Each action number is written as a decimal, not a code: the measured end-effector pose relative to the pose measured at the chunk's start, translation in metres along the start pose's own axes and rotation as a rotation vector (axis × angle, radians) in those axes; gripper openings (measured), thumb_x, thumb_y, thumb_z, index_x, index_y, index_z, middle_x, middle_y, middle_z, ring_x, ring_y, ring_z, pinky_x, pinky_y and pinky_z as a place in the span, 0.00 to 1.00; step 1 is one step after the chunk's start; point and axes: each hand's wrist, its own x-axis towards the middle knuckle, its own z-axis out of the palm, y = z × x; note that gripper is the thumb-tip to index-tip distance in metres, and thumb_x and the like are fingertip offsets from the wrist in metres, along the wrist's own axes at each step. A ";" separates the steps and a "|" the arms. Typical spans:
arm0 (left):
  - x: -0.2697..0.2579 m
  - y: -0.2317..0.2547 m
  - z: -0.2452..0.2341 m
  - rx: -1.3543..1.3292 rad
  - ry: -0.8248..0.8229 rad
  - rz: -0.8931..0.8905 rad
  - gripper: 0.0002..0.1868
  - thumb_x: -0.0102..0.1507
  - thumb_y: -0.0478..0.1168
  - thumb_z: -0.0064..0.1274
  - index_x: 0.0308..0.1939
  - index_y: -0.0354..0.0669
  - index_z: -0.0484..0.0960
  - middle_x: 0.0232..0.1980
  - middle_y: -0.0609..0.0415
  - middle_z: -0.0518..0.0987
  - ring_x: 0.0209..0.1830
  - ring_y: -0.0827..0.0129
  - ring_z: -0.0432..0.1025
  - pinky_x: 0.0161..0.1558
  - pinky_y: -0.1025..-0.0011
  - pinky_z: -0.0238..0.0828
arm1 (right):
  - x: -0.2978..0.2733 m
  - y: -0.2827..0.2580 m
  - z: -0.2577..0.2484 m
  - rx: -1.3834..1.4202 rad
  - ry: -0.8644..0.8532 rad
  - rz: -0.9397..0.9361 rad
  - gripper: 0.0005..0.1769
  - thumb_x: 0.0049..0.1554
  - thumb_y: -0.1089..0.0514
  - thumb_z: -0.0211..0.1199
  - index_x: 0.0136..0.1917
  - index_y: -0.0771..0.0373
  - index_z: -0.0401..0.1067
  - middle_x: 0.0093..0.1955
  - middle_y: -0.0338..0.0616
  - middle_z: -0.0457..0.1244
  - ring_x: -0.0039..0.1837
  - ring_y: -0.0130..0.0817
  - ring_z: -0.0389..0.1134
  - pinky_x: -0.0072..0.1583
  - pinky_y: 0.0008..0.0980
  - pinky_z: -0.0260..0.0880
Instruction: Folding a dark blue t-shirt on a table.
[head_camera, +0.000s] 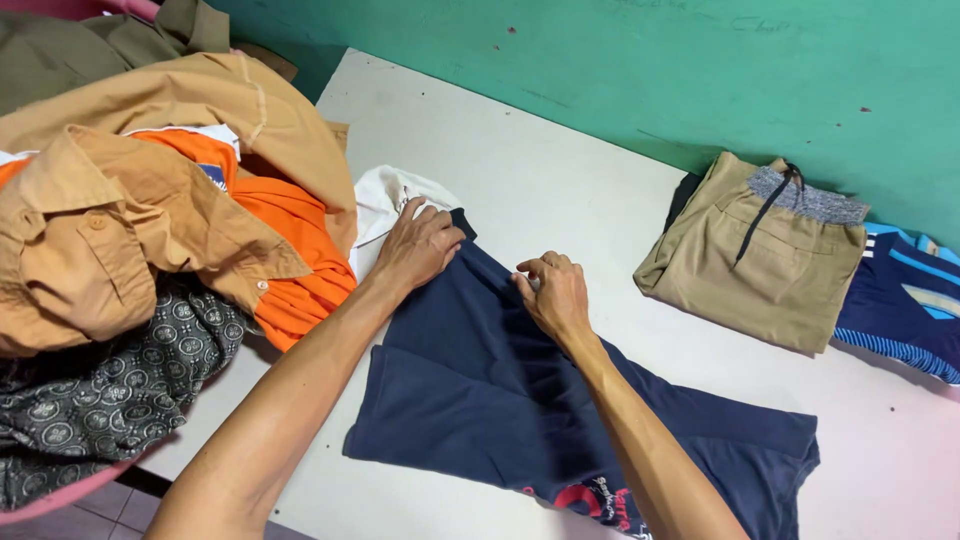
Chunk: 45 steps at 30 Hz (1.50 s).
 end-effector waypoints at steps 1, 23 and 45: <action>0.005 -0.007 0.007 -0.012 -0.008 0.002 0.05 0.57 0.40 0.63 0.37 0.49 0.88 0.40 0.55 0.80 0.48 0.61 0.73 0.68 0.55 0.57 | 0.005 0.001 0.007 -0.003 -0.006 0.013 0.12 0.56 0.51 0.68 0.47 0.59 0.82 0.43 0.44 0.69 0.51 0.42 0.67 0.56 0.42 0.63; 0.035 -0.047 0.001 -0.331 -0.304 -0.073 0.07 0.59 0.44 0.60 0.36 0.46 0.85 0.40 0.55 0.82 0.48 0.61 0.72 0.57 0.59 0.62 | 0.026 -0.016 0.025 -0.222 -0.063 -0.170 0.09 0.55 0.55 0.64 0.37 0.62 0.73 0.37 0.47 0.67 0.44 0.44 0.67 0.50 0.42 0.67; -0.037 -0.005 -0.013 -0.953 -0.152 -0.652 0.07 0.60 0.31 0.57 0.41 0.32 0.77 0.48 0.35 0.82 0.44 0.58 0.79 0.42 0.69 0.75 | -0.037 -0.024 0.027 0.261 -0.113 0.446 0.11 0.63 0.55 0.63 0.51 0.65 0.68 0.42 0.63 0.70 0.39 0.40 0.68 0.44 0.37 0.68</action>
